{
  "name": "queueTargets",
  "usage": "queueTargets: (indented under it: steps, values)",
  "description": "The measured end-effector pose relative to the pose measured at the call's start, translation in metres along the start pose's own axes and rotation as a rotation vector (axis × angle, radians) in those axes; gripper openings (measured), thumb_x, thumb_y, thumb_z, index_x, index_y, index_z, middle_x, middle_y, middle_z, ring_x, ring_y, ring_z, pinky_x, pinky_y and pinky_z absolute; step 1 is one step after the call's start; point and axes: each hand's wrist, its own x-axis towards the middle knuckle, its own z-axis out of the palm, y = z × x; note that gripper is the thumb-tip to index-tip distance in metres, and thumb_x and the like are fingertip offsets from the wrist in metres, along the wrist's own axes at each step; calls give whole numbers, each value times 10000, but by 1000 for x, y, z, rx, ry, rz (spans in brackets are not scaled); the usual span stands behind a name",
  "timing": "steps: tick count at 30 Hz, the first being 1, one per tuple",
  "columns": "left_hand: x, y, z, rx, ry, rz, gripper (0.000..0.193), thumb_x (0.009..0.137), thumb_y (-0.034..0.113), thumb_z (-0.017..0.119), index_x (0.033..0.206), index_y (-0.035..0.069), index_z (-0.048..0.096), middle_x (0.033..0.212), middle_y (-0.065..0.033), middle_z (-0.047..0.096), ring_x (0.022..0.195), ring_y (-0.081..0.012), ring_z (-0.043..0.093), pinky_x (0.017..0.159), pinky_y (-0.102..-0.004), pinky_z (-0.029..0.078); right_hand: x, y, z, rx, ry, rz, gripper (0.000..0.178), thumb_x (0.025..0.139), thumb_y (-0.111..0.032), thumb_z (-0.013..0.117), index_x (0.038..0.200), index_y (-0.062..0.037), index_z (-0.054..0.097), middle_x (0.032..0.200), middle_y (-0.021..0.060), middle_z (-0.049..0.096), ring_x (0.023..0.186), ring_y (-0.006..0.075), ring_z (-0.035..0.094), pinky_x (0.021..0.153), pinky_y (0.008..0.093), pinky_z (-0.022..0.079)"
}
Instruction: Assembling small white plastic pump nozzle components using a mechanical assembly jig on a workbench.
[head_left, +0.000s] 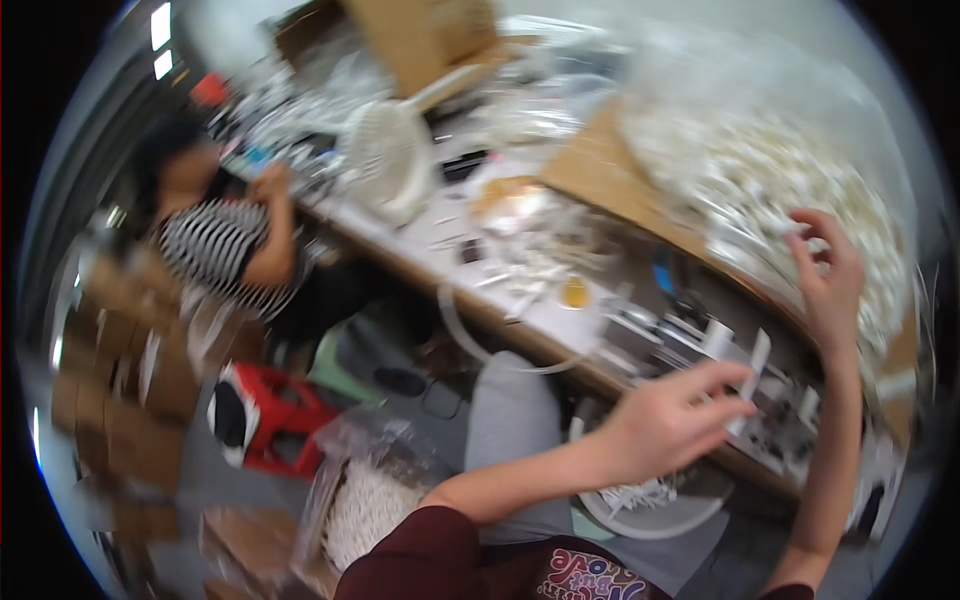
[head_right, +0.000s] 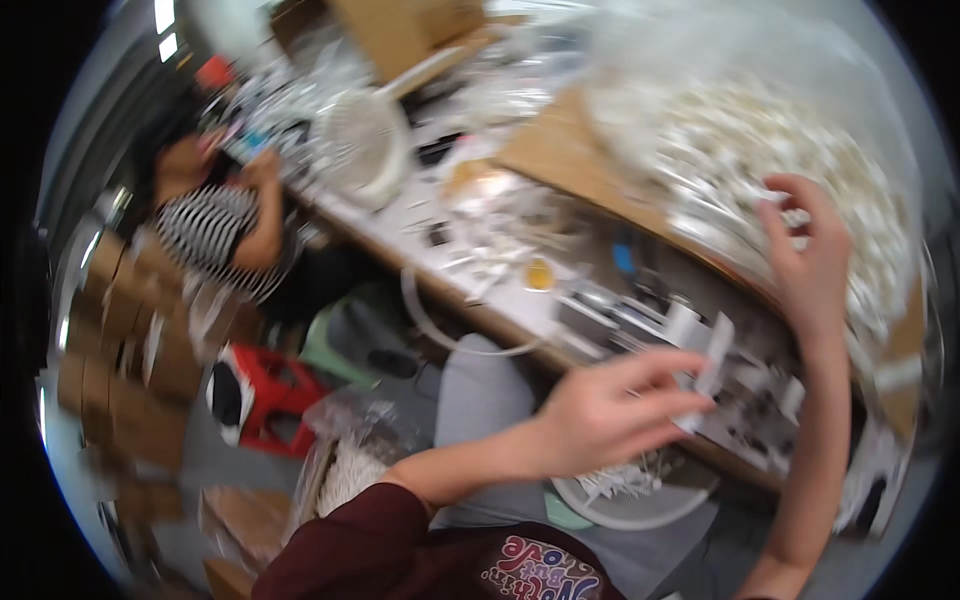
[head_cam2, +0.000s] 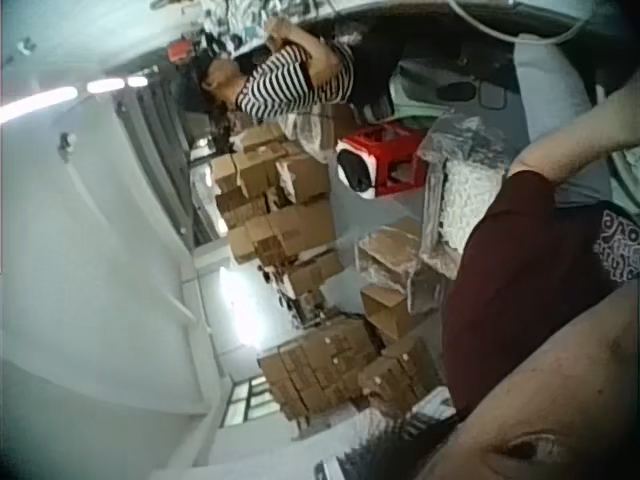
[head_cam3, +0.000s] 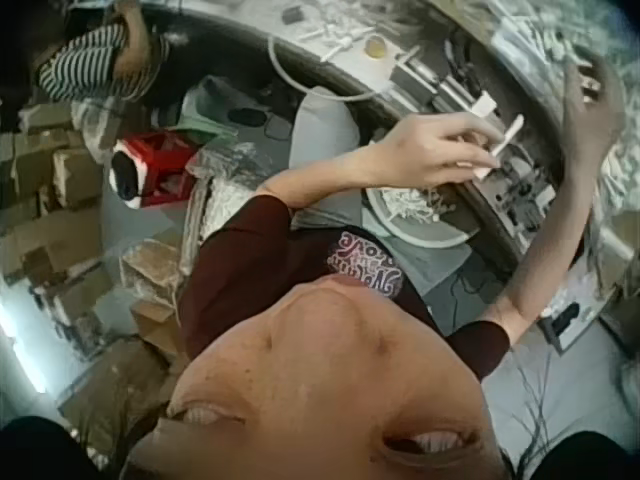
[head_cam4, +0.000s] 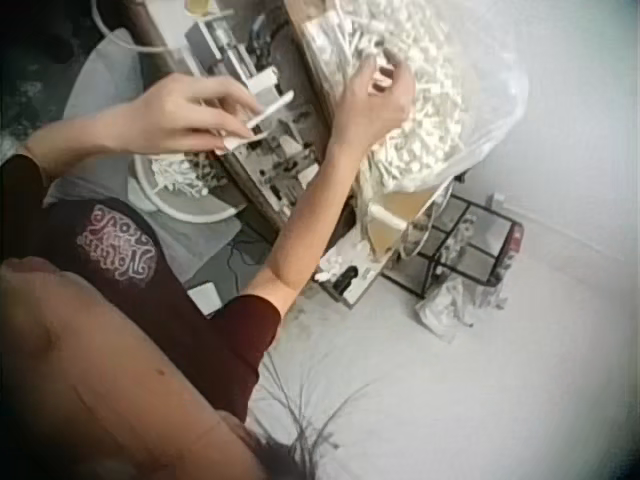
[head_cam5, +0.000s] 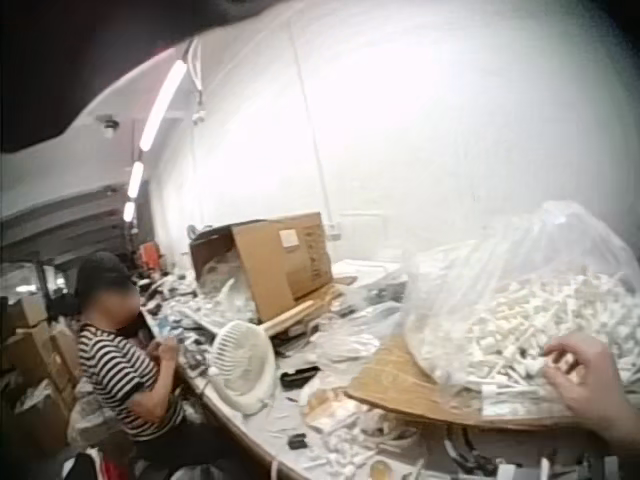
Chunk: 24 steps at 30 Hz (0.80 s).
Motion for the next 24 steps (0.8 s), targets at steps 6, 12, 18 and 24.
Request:
queueTargets:
  steps: [6,12,18,24]
  values:
    - [-42,12,18,11,24,62,279,801,84,742,1058,32,647,1262,-123,584,854,-251,678,692,-356,567,78,60,50,-259,-138,-326,441,804,-74,651,1241,-51,596,1353,184,560,1293,381,510,1089,426,397]
    - [-64,16,13,-1,-21,59,274,781,81,744,1028,25,638,1274,-140,550,900,-304,667,713,-399,547,102,85,105,-529,-155,-301,531,691,-155,683,1205,-93,569,1463,192,467,1352,415,431,1094,504,377]
    - [-83,12,14,0,-4,95,254,771,90,738,989,26,625,1221,-138,554,906,-309,659,704,-412,542,105,96,107,-545,-163,-287,429,737,-163,685,1142,-55,595,1426,216,491,1283,426,475,1057,491,411]
    - [-104,13,11,-4,-2,78,240,769,95,732,968,30,615,1187,-126,556,881,-300,654,682,-407,538,96,120,88,-596,-147,-393,414,814,-46,648,1213,12,556,1488,225,442,1351,433,425,1089,461,398]
